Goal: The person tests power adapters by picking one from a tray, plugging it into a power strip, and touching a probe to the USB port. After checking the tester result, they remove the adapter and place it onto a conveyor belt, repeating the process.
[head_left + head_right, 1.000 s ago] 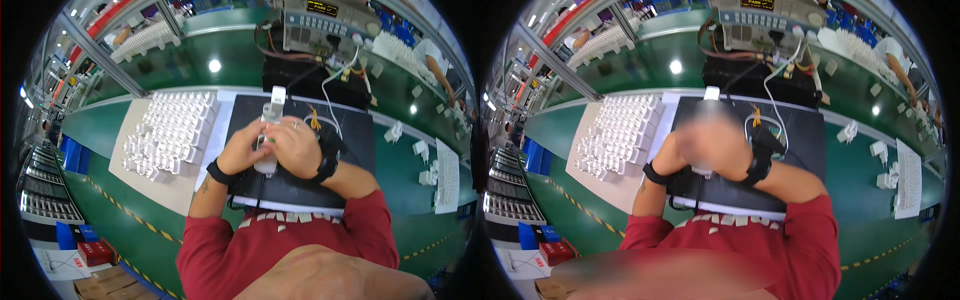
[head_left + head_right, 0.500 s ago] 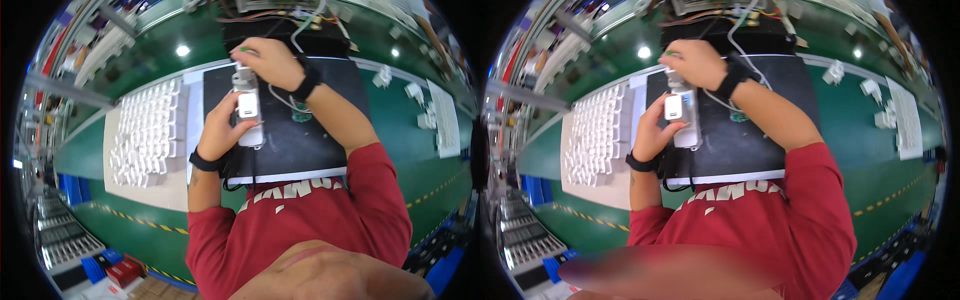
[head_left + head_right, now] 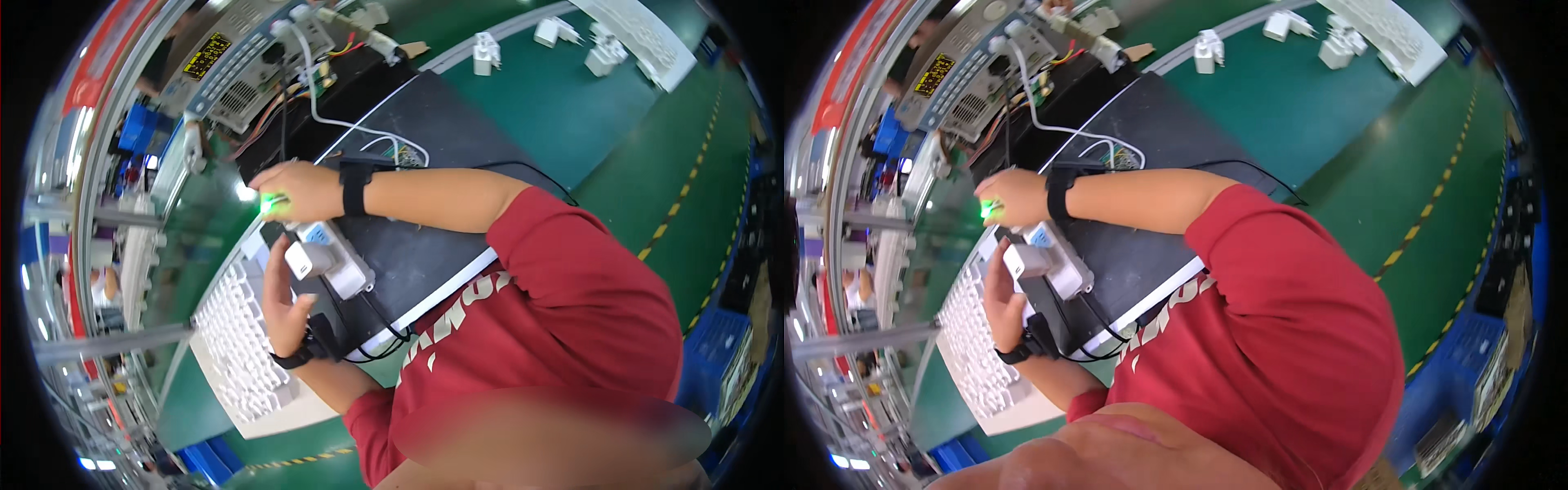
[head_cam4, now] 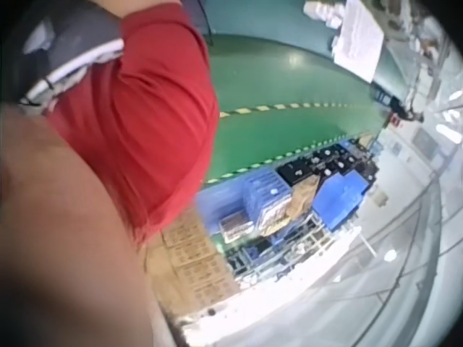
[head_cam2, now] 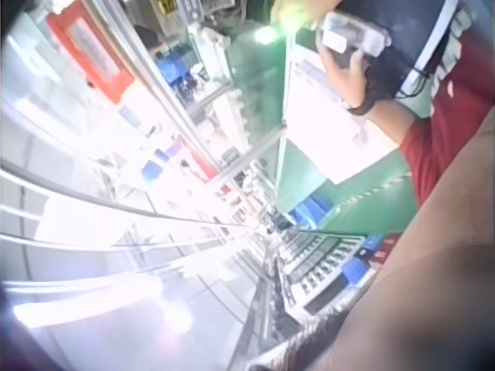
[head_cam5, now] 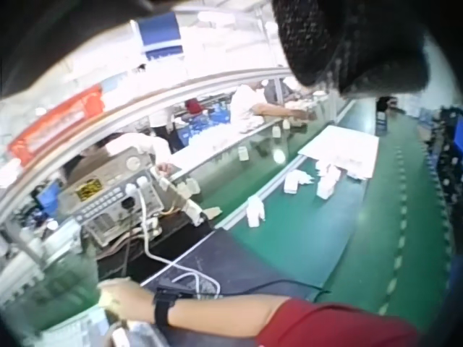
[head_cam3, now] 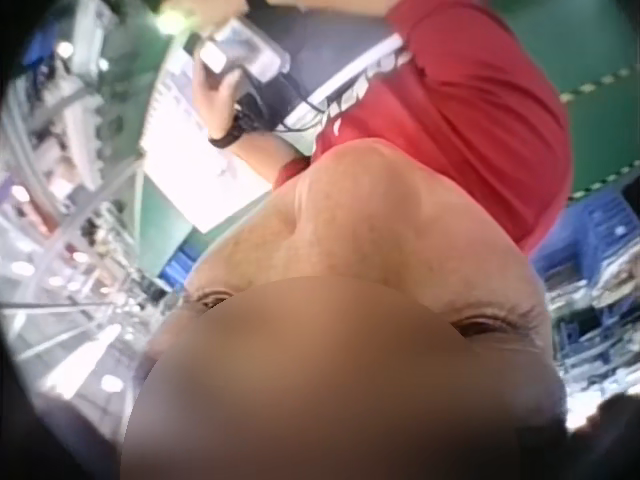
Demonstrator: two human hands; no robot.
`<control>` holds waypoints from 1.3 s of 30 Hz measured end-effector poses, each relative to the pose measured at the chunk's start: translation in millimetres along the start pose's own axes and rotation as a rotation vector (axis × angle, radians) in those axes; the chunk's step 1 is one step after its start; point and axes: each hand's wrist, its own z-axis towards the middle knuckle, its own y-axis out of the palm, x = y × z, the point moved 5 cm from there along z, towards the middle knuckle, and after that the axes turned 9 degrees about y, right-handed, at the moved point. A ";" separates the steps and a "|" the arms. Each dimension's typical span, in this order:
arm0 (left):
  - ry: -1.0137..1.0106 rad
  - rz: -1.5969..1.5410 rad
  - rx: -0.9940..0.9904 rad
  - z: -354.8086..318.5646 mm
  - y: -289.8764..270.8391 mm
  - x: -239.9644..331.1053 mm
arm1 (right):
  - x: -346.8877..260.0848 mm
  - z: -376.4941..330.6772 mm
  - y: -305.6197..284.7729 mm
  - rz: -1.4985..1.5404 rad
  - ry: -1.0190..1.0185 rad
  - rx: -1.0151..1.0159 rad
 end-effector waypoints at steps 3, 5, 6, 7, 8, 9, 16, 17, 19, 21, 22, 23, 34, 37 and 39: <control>-0.094 0.267 -0.090 1.0 -5.4 13.1 | -7.9 -1.8 -3.4 -0.057 0.096 -0.132; -0.133 0.436 -0.135 -1.4 5.6 10.1 | -12.8 -5.7 -8.0 -0.172 0.221 -0.228; -0.092 0.386 -0.126 -2.7 15.9 5.9 | -14.3 -6.5 -16.2 -0.155 0.269 -0.218; -0.142 0.377 -0.030 -4.5 19.0 -1.5 | -19.3 -4.0 -30.2 -0.252 0.220 -0.100; -0.187 0.363 0.042 -7.8 21.5 -9.9 | -24.4 -2.0 -48.2 -0.091 0.128 -0.006; -0.166 0.355 0.097 -11.0 21.6 -11.9 | -22.6 3.4 -64.5 0.059 0.130 0.008; -0.074 0.019 0.320 -8.6 16.0 26.4 | 75.0 43.8 -243.0 0.172 0.332 0.442; -0.007 0.138 0.382 -12.6 4.0 47.5 | 107.0 52.0 -262.3 0.171 0.475 0.540; 0.075 0.490 0.358 -13.4 -21.8 80.3 | 175.2 56.7 -291.3 0.241 0.761 0.661; 0.117 1.023 0.280 -20.6 -61.3 106.8 | 240.4 51.0 -307.8 0.338 1.035 0.605; 0.069 1.317 0.237 -24.9 -84.9 112.5 | 270.5 48.5 -316.9 0.297 1.148 0.678; 0.008 1.558 0.217 -28.7 -111.0 111.9 | 294.9 46.7 -327.3 0.295 1.172 0.674; -1.133 1.930 -0.548 -146.6 -380.6 -69.9 | 338.8 62.3 -349.1 -1.401 0.739 -0.160; -1.358 1.716 -0.710 -150.0 -414.4 -118.7 | 310.3 55.6 -338.9 -1.460 0.809 -0.210; -1.286 1.658 -0.864 -145.8 -424.8 -132.1 | 298.3 58.8 -329.1 -1.417 0.794 -0.184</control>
